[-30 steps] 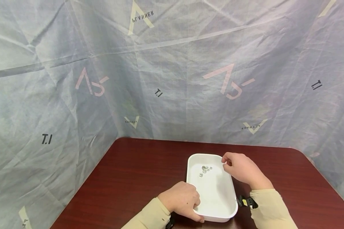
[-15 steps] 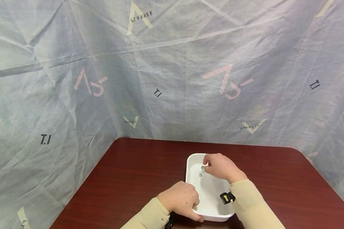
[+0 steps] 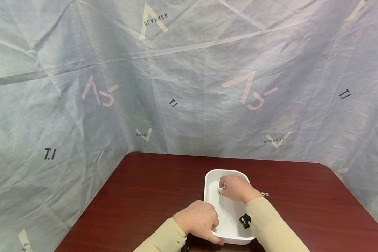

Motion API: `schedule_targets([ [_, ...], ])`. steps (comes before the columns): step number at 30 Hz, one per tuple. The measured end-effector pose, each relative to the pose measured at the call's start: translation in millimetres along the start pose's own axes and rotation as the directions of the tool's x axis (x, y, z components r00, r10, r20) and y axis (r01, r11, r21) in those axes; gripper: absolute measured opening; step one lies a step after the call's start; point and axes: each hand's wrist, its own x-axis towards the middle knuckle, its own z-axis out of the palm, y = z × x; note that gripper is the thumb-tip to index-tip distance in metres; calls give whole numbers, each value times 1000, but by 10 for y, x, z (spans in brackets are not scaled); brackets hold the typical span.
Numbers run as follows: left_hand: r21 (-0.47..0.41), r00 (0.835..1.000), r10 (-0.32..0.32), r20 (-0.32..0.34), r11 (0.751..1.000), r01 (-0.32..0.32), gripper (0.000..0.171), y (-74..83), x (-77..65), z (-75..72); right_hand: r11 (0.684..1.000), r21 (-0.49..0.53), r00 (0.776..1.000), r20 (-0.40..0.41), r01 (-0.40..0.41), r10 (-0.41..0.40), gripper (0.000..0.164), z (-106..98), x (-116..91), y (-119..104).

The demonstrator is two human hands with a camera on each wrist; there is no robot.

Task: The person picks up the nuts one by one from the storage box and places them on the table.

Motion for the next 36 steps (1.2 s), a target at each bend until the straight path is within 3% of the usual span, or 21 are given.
schedule_targets([
  [16,-12,1000,17,-24,1000,-17,60,-16,-4,20,1000,-10,997,81,-1,2,14,162,30,21],
  [36,-11,1000,20,-17,1000,-20,59,1,-4,-19,999,-34,995,93,27,-23,19,181,7,39],
])
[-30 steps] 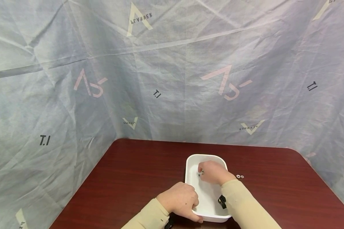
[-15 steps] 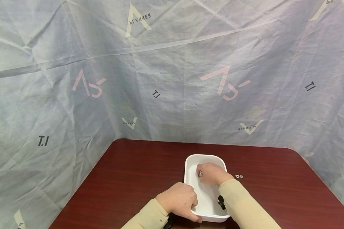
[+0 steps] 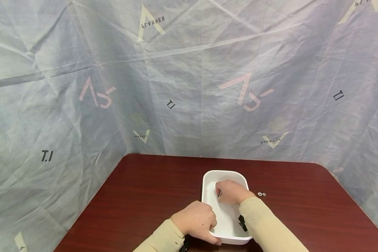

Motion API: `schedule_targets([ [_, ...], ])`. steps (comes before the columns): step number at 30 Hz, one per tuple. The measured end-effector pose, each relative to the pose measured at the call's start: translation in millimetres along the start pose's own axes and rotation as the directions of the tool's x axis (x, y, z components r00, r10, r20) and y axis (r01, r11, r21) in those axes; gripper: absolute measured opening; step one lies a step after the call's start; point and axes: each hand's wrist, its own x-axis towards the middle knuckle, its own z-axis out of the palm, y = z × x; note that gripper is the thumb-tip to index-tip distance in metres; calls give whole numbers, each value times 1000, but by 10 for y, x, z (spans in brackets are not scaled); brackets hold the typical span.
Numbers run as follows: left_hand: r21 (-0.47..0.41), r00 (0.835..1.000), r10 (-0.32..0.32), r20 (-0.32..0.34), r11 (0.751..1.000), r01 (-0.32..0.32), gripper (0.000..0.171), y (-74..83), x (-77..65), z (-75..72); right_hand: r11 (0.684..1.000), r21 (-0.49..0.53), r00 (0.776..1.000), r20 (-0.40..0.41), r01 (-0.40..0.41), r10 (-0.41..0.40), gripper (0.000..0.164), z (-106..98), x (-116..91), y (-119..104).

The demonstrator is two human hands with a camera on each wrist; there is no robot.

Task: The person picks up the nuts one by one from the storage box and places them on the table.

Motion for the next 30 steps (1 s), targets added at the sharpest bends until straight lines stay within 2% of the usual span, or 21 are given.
schedule_targets([
  [11,3,1000,-6,-4,1000,6,58,9,-10,27,998,-66,1000,-7,18,-19,22,17,3,-41],
  [30,21,1000,-10,-3,1000,10,58,10,-4,12,999,-47,998,-68,12,-16,18,-74,-14,-53],
])
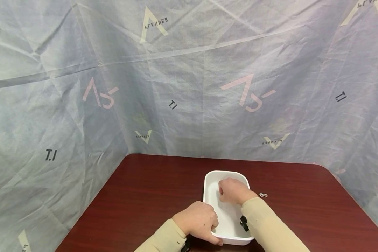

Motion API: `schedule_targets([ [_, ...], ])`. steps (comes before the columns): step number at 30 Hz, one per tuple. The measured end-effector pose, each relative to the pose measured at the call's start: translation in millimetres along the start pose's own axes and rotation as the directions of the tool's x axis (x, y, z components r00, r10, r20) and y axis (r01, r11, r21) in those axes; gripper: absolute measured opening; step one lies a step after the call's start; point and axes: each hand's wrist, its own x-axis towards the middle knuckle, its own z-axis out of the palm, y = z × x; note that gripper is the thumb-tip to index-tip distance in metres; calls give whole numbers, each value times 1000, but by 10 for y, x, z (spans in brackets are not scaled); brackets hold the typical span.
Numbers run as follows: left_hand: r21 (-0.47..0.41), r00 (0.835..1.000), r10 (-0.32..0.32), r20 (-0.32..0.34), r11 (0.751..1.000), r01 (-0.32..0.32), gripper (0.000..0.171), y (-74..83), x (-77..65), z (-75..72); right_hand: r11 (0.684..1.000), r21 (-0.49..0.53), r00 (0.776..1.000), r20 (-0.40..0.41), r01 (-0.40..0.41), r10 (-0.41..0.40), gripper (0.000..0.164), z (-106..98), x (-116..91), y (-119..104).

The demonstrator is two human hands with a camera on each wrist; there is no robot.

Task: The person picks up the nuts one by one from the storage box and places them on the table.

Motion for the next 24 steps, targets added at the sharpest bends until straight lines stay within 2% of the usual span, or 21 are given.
schedule_targets([
  [10,-8,1000,0,10,1000,0,58,-14,6,43,1000,32,1000,-19,1,-1,16,-45,-8,49],
  [18,-25,1000,2,19,1000,-2,59,-10,17,25,1000,-15,999,-35,14,-14,11,-74,-30,82],
  [24,-25,1000,-4,17,1000,4,61,-8,14,-5,999,-36,998,-59,26,-28,15,-130,-44,97],
])
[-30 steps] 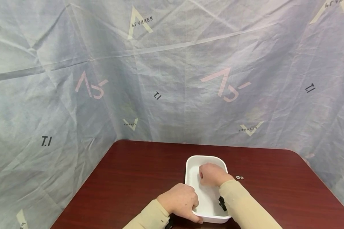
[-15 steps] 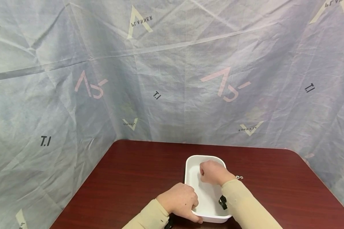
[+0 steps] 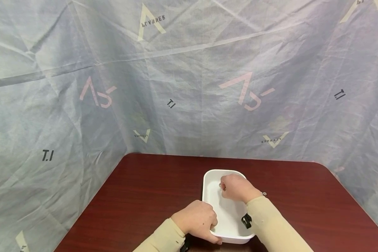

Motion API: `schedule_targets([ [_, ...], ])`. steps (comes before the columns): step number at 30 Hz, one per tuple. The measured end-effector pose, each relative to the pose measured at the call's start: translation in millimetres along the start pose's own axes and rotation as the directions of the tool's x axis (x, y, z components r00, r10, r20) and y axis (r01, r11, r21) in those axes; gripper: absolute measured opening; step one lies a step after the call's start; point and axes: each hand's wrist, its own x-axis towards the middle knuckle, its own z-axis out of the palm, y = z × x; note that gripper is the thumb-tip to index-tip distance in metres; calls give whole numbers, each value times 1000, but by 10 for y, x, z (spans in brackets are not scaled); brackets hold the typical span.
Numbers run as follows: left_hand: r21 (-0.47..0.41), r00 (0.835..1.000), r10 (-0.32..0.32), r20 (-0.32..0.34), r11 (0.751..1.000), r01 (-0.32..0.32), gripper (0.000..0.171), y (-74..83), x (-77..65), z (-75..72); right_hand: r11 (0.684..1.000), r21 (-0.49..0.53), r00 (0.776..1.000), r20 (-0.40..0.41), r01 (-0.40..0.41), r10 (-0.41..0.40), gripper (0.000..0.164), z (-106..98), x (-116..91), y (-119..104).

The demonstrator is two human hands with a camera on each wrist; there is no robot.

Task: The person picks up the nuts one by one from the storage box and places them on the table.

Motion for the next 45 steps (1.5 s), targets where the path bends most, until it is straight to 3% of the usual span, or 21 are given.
schedule_targets([
  [9,-11,1000,4,-2,1000,-4,61,-8,7,-16,994,59,995,36,-92,90,19,-236,-80,-40],
  [22,-14,1000,1,3,1000,-1,61,-14,9,-28,989,94,994,9,-113,113,12,-527,-184,-13],
  [32,-70,999,21,29,997,-19,60,-38,7,21,979,113,985,15,-171,171,10,-534,-303,162],
  [45,-94,998,13,60,996,-7,57,-43,12,38,958,169,972,5,-232,234,7,-495,-614,535],
])
